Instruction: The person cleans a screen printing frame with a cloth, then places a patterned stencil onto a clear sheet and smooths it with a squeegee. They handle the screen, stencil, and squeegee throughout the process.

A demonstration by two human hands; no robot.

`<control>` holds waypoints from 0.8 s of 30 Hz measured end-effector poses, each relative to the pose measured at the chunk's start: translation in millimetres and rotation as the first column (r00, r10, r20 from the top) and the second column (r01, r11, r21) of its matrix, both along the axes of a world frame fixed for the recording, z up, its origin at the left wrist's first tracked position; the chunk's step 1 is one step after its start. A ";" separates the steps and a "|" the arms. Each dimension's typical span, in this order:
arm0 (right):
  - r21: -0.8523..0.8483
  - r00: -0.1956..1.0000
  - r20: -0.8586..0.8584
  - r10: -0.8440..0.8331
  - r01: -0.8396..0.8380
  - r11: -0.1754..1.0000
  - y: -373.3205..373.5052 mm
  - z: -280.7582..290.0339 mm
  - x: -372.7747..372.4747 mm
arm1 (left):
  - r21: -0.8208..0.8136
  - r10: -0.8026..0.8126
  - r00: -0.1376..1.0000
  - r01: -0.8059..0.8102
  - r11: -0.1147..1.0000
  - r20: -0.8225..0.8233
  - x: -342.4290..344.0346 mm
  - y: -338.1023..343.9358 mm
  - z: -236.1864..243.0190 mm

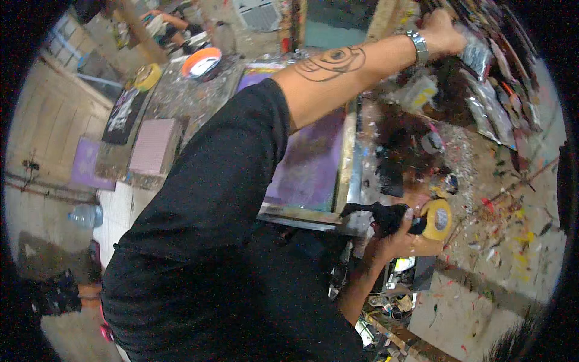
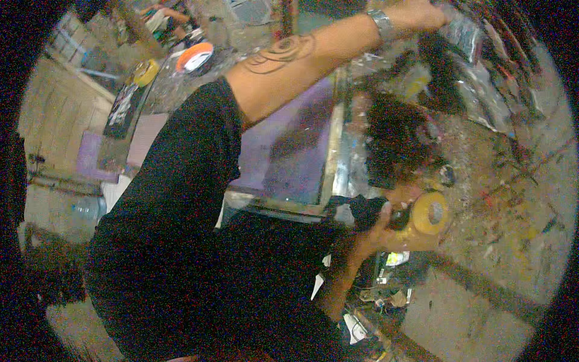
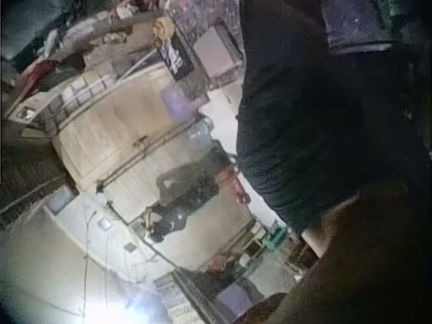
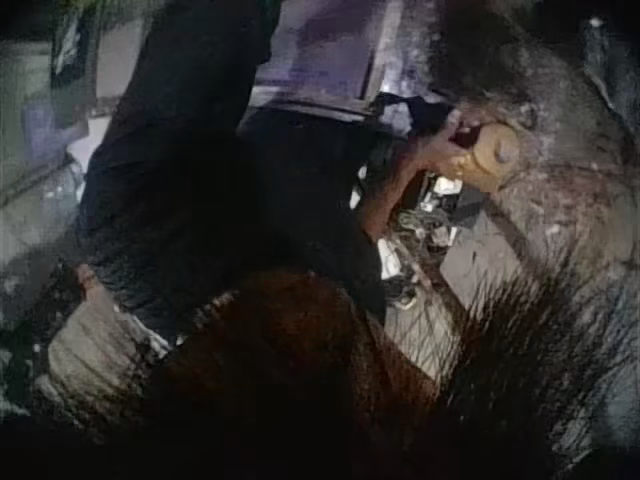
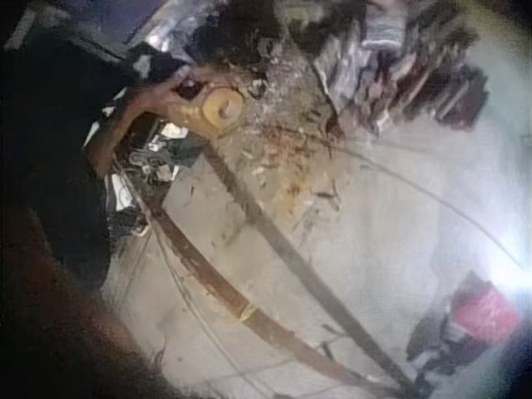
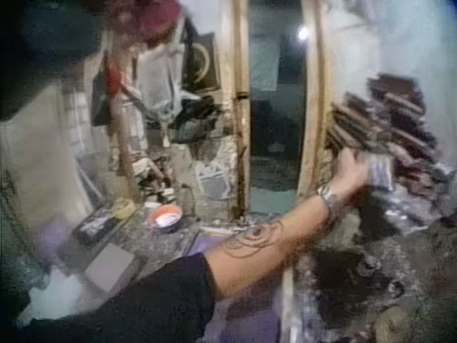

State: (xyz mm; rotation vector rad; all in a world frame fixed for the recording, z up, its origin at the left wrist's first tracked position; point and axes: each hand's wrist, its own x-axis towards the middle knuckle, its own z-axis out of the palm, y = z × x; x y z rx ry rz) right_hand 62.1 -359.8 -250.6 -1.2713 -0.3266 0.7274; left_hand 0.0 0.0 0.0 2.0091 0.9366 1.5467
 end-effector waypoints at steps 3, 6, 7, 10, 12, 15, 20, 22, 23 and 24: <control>0.059 0.984 -0.022 -0.177 0.178 0.982 -13.8 11.2 3.5 | 0.207 -0.119 0.960 0.174 0.963 -0.253 -83.0 -70.8 43.3; 0.046 0.999 0.054 0.001 -0.004 0.999 -29.2 -13.3 13.5 | 0.112 -0.230 0.827 0.330 0.937 -0.513 -202.4 -94.4 -23.7; 0.052 0.999 0.034 0.039 -0.041 0.998 -30.0 -13.4 11.2 | 0.109 -0.156 0.691 0.324 0.940 -0.706 -230.5 -119.2 -40.8; 0.023 0.993 0.018 0.118 -0.118 0.993 -25.4 -18.1 -2.9 | -0.204 -0.342 0.629 0.283 0.937 -0.698 -288.5 -153.0 -163.2; 0.005 0.994 -0.023 0.107 -0.107 0.994 -23.1 -12.1 -17.6 | -0.457 -0.435 0.696 0.171 0.873 -0.571 -303.4 -171.5 -212.4; -0.007 0.988 0.018 0.151 -0.151 0.988 -28.0 -7.4 -24.1 | -0.504 -0.431 0.741 0.146 0.852 -0.514 -307.2 -185.6 -252.4; 0.021 0.968 0.127 0.217 -0.221 0.975 -37.6 -7.1 -27.3 | -0.438 -0.395 0.738 0.150 0.886 -0.547 -308.8 -178.5 -277.6; 0.025 0.965 0.168 0.202 -0.209 0.978 -40.3 1.6 -34.1 | -0.417 -0.386 0.740 0.156 0.895 -0.550 -311.3 -174.0 -283.0; 0.019 0.966 0.178 0.187 -0.194 0.981 -41.0 4.6 -37.7 | -0.433 -0.390 0.735 0.145 0.890 -0.554 -311.3 -173.9 -282.5; 0.013 0.967 0.188 0.172 -0.178 0.984 -42.2 7.7 -40.4 | -0.449 -0.393 0.731 0.133 0.884 -0.558 -310.9 -174.5 -279.0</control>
